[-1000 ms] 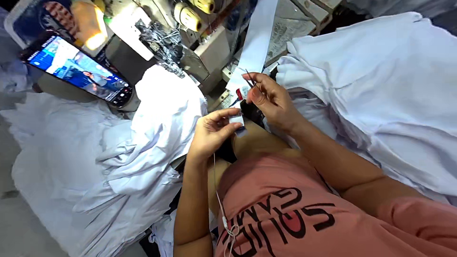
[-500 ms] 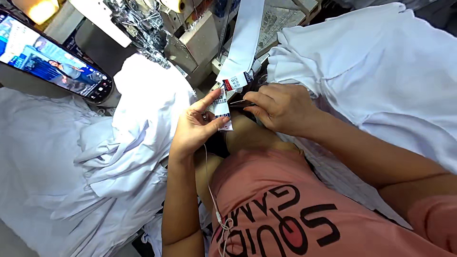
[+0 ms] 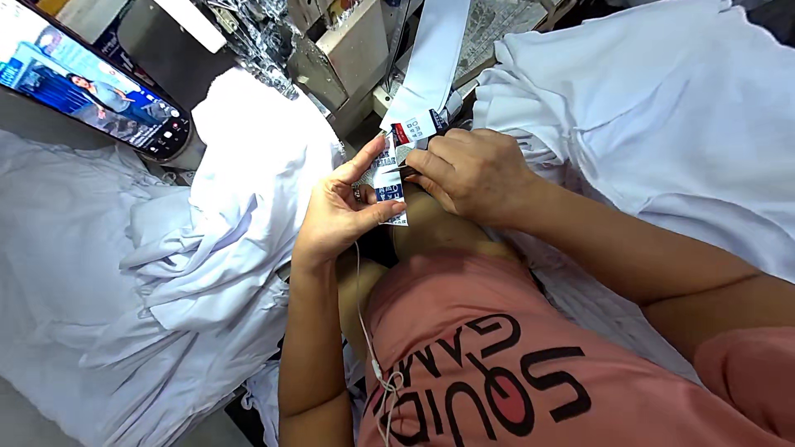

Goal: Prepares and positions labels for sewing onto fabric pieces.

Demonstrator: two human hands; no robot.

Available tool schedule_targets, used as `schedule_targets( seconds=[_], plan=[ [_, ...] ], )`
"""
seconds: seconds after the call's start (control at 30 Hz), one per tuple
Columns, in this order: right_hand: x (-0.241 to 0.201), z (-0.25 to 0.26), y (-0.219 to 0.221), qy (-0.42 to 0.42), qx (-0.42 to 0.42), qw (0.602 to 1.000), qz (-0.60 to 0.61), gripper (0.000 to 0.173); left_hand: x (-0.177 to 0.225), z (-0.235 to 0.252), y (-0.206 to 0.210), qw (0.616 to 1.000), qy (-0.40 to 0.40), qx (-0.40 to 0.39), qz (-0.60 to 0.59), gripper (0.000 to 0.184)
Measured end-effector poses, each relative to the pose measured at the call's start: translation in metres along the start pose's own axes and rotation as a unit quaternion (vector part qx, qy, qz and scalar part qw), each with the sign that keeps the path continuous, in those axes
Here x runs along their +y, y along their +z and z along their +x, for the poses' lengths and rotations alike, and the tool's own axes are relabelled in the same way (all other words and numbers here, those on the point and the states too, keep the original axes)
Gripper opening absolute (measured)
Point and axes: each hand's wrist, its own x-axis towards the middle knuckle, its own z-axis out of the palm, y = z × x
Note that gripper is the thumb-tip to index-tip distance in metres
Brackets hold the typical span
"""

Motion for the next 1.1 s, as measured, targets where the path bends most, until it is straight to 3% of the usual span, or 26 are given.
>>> schedule_targets(
  seconds=[0.17, 0.3, 0.37, 0.43, 0.53, 0.6, 0.67, 0.73, 0.77, 0.87, 0.9, 0.97, 1.03, 1.1],
  plan=[
    [0.002, -0.001, 0.000, 0.016, -0.009, 0.999, 0.036, 0.024, -0.002, 0.001, -0.001, 1.000, 0.013, 0.000, -0.010, 0.079],
    [0.006, -0.013, -0.002, 0.153, -0.027, 0.961, 0.229, 0.033, 0.000, -0.006, 0.001, 0.996, 0.021, 0.027, -0.081, 0.063],
    [-0.001, -0.017, 0.006, 0.228, 0.009, 0.881, 0.415, 0.023, -0.004, -0.011, 0.007, 0.988, 0.020, 0.042, -0.146, 0.056],
    [-0.012, -0.018, 0.014, 0.286, 0.035, 0.761, 0.581, 0.008, -0.014, -0.016, 0.017, 0.970, 0.010, 0.038, -0.241, 0.050],
    [-0.025, -0.016, 0.027, 0.341, 0.040, 0.585, 0.735, 0.012, -0.030, -0.026, 0.035, 0.936, -0.012, 0.023, -0.350, 0.035],
    [-0.029, -0.014, 0.031, 0.337, 0.045, 0.521, 0.783, 0.014, -0.039, -0.034, 0.044, 0.915, -0.020, -0.001, -0.402, 0.032],
    [-0.032, -0.012, 0.033, 0.336, 0.051, 0.501, 0.796, 0.015, -0.045, -0.038, 0.047, 0.901, -0.020, -0.035, -0.431, 0.030],
    [-0.035, -0.011, 0.032, 0.340, 0.075, 0.522, 0.779, 0.017, -0.047, -0.040, 0.044, 0.911, -0.027, -0.048, -0.408, 0.024],
    [-0.036, -0.012, 0.032, 0.340, 0.091, 0.556, 0.753, 0.018, -0.046, -0.040, 0.041, 0.928, -0.033, -0.042, -0.369, 0.021],
    [-0.036, -0.015, 0.028, 0.300, 0.131, 0.736, 0.592, 0.019, -0.043, -0.036, 0.029, 0.988, -0.016, -0.015, -0.153, 0.014],
    [-0.035, -0.015, 0.027, 0.282, 0.141, 0.780, 0.541, 0.015, -0.040, -0.034, 0.028, 0.995, 0.000, -0.007, -0.098, 0.015],
    [-0.034, -0.013, 0.023, 0.267, 0.144, 0.819, 0.488, 0.011, -0.031, -0.029, 0.032, 0.997, 0.021, 0.015, -0.069, 0.019],
    [-0.032, -0.007, 0.021, 0.266, 0.148, 0.830, 0.468, 0.011, -0.020, -0.025, 0.038, 0.997, 0.026, 0.051, -0.058, 0.038],
    [-0.027, 0.000, 0.022, 0.262, 0.157, 0.841, 0.447, 0.011, -0.014, -0.021, 0.040, 0.996, 0.018, 0.078, -0.029, 0.046]
  ],
)
